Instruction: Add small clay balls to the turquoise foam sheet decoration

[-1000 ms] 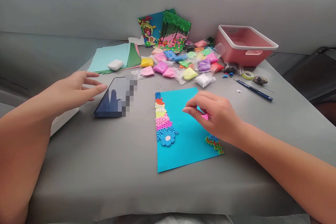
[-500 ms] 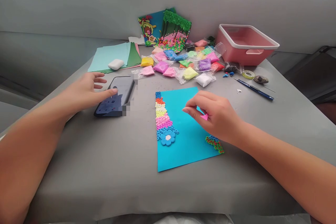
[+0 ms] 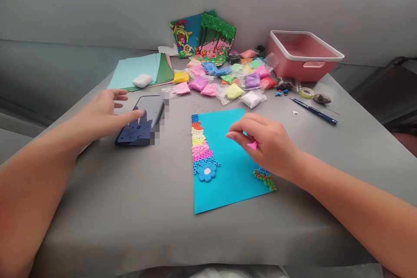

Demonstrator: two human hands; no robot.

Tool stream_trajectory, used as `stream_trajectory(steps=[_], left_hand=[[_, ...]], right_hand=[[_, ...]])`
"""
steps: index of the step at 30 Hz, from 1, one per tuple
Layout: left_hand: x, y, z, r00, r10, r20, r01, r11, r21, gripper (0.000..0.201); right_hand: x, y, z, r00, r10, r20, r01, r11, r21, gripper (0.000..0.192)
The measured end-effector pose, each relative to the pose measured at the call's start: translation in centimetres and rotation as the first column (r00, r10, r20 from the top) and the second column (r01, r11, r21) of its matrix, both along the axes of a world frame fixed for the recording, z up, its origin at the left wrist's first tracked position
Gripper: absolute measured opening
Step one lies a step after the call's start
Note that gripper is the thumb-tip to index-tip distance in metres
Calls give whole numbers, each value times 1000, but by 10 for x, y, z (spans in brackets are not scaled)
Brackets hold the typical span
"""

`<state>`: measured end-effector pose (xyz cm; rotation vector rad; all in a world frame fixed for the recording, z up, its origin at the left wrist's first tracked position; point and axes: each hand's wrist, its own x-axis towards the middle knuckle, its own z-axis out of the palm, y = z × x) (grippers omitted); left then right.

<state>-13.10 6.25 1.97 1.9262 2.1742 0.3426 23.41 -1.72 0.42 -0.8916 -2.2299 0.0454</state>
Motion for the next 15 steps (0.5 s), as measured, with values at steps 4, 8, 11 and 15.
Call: stream_trajectory(steps=[4, 8, 11, 15], left_hand=[[-7, -4, 10, 996, 67, 53, -63, 995, -75, 82], [-16, -5, 10, 997, 41, 72, -28, 984, -176, 97], [-21, -2, 5, 998, 2, 67, 11, 981, -196, 100], [-23, -2, 1, 998, -46, 51, 56, 977, -208, 105]], right_hand=[[1, 1, 0, 1000, -18, 2, 18, 1000, 10, 14], [0, 2, 0, 1000, -29, 12, 29, 1000, 9, 9], [0, 2, 0, 1000, -23, -13, 23, 1000, 13, 10], [1, 1, 1, 999, -29, 18, 30, 999, -20, 14]])
